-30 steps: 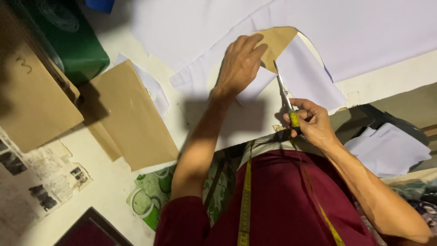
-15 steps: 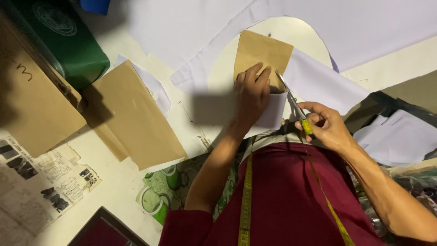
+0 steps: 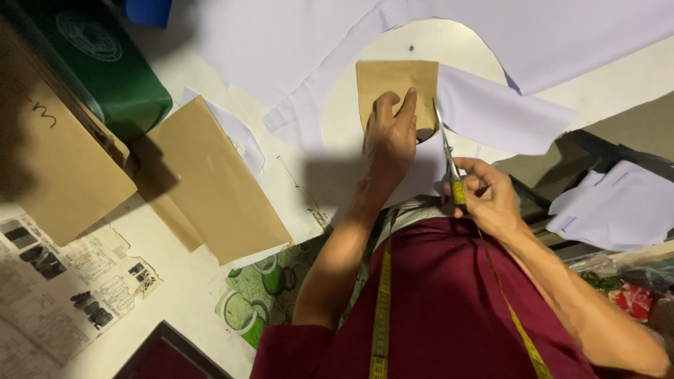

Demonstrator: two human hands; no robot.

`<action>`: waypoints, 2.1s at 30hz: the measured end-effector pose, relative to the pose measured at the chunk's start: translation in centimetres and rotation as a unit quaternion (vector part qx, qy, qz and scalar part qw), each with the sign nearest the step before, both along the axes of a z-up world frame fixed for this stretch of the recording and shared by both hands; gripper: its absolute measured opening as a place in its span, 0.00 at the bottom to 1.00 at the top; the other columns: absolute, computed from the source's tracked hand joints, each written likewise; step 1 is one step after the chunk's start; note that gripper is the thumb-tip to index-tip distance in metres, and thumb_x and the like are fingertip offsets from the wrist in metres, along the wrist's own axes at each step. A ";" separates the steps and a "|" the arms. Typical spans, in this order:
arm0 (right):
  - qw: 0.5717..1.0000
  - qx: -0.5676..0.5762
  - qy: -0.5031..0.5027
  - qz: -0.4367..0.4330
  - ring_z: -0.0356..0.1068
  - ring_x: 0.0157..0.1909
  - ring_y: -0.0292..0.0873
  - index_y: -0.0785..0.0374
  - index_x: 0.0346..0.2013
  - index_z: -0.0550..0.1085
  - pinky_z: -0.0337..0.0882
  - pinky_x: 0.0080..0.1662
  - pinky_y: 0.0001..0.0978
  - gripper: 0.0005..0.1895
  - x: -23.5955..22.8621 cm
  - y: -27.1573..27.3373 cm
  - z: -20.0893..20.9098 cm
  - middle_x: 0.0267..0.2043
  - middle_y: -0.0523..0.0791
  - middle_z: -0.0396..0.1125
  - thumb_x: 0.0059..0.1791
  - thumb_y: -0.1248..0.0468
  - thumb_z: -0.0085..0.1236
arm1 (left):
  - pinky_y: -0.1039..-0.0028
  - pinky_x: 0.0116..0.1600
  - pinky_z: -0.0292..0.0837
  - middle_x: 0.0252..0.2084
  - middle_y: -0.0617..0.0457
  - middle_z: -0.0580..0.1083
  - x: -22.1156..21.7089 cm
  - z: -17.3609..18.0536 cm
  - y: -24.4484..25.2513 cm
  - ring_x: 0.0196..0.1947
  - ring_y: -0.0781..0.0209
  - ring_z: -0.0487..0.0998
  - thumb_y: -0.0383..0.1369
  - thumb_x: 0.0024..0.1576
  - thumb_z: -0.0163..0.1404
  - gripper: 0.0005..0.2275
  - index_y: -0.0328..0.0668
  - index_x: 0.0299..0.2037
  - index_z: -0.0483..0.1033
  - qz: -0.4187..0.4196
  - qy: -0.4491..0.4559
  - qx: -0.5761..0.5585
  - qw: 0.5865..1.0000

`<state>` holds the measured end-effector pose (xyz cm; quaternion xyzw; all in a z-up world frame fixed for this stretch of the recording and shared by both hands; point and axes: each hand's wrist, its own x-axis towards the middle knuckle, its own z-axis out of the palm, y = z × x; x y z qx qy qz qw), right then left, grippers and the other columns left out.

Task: The person traces a curved cardboard pattern onto a white fabric using a pencil. They then use scissors to cut the fabric along the traced outline, removing the excess material.

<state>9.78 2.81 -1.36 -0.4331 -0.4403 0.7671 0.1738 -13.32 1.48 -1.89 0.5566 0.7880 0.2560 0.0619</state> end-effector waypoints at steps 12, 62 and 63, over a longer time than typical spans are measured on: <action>0.999 0.016 -0.052 0.002 0.69 0.14 0.46 0.71 0.59 0.69 0.72 0.20 0.31 0.23 -1.7 1.1 3.3 0.17 0.50 0.63 0.48 0.78 0.50 | 0.63 0.47 0.79 0.47 0.43 0.62 0.1 3.5 -0.1 0.46 0.42 0.77 0.21 0.64 0.45 0.15 0.29 0.61 0.71 -0.027 -0.082 -0.014 0.996; 0.987 -0.050 -0.123 -0.091 0.68 0.14 0.46 0.65 0.60 0.64 0.68 0.16 0.32 0.25 -9.8 2.1 9.1 0.20 0.52 0.68 0.51 0.65 0.65 | 0.49 0.37 0.83 0.49 0.47 0.62 -1.5 3.9 2.1 0.33 0.39 0.81 0.34 0.70 0.39 0.27 0.66 0.78 0.46 -0.052 -0.092 -0.273 0.956; 0.987 -0.049 -0.122 -0.092 0.68 0.14 0.46 0.65 0.60 0.64 0.68 0.16 0.32 0.25 -9.9 2.4 9.1 0.20 0.52 0.68 0.51 0.65 0.65 | 0.49 0.37 0.83 0.49 0.47 0.62 -1.6 4.1 2.1 0.33 0.39 0.81 0.34 0.70 0.39 0.27 0.66 0.78 0.46 -0.053 -0.091 -0.273 0.956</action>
